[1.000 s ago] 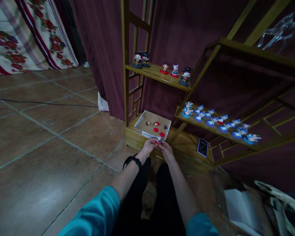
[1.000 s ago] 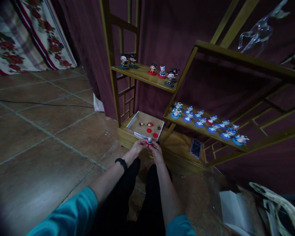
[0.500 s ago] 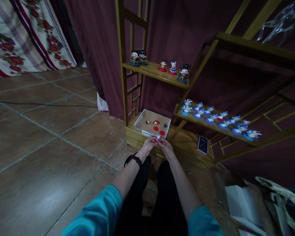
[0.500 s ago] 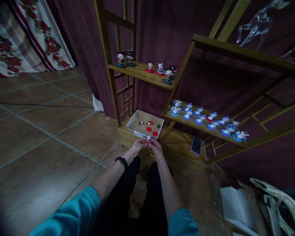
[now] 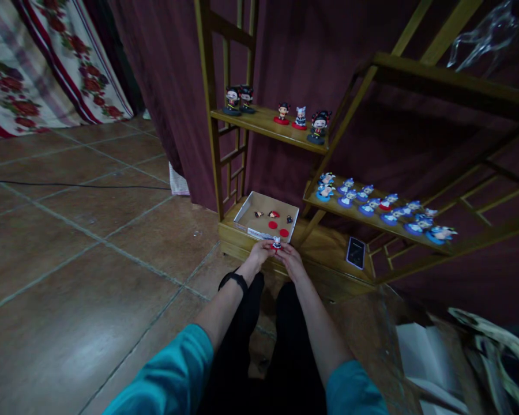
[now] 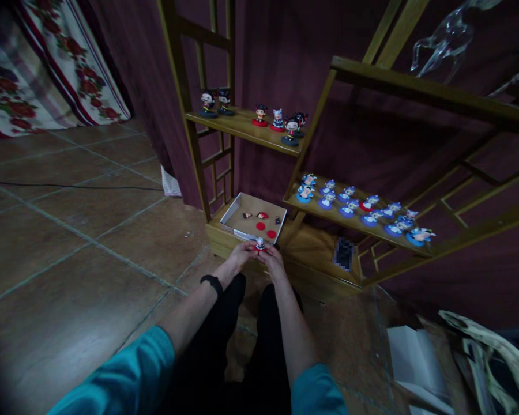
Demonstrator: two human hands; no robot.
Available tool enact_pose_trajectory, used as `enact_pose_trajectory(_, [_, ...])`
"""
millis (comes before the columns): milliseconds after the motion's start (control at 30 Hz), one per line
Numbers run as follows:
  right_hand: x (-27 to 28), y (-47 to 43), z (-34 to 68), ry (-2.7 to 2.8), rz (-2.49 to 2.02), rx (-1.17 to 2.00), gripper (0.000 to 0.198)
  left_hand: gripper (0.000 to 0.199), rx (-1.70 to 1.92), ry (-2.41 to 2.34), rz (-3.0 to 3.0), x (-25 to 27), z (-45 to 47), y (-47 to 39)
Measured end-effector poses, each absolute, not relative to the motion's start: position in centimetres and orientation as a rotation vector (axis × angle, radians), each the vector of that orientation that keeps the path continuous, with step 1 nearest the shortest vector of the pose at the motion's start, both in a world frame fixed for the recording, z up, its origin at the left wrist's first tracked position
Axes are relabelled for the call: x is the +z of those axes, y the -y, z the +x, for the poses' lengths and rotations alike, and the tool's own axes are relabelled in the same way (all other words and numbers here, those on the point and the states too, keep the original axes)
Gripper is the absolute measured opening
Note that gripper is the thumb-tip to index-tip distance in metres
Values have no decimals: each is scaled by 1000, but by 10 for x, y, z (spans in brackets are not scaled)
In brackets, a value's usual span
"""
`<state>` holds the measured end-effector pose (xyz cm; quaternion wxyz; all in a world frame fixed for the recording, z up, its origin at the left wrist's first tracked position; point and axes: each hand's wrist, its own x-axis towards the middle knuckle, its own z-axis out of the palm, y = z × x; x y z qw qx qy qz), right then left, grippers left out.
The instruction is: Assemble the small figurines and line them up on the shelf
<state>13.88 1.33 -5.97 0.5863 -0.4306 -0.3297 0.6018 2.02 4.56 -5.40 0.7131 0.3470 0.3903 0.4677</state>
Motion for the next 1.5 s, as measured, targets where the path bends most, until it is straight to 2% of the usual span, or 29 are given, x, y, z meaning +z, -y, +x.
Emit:
enact_pose_trajectory(533, [-54, -10, 136, 718, -983, 1403, 39, 32, 1040, -878, 817, -66, 18, -51])
enact_pose_trajectory(767, [-56, -11, 136, 711, -989, 1422, 43, 41, 1043, -868, 817, -59, 17, -49])
enact_pose_trajectory(1500, [-57, -9, 135, 702, -976, 1420, 40, 37, 1082, -820, 824, -57, 17, -48])
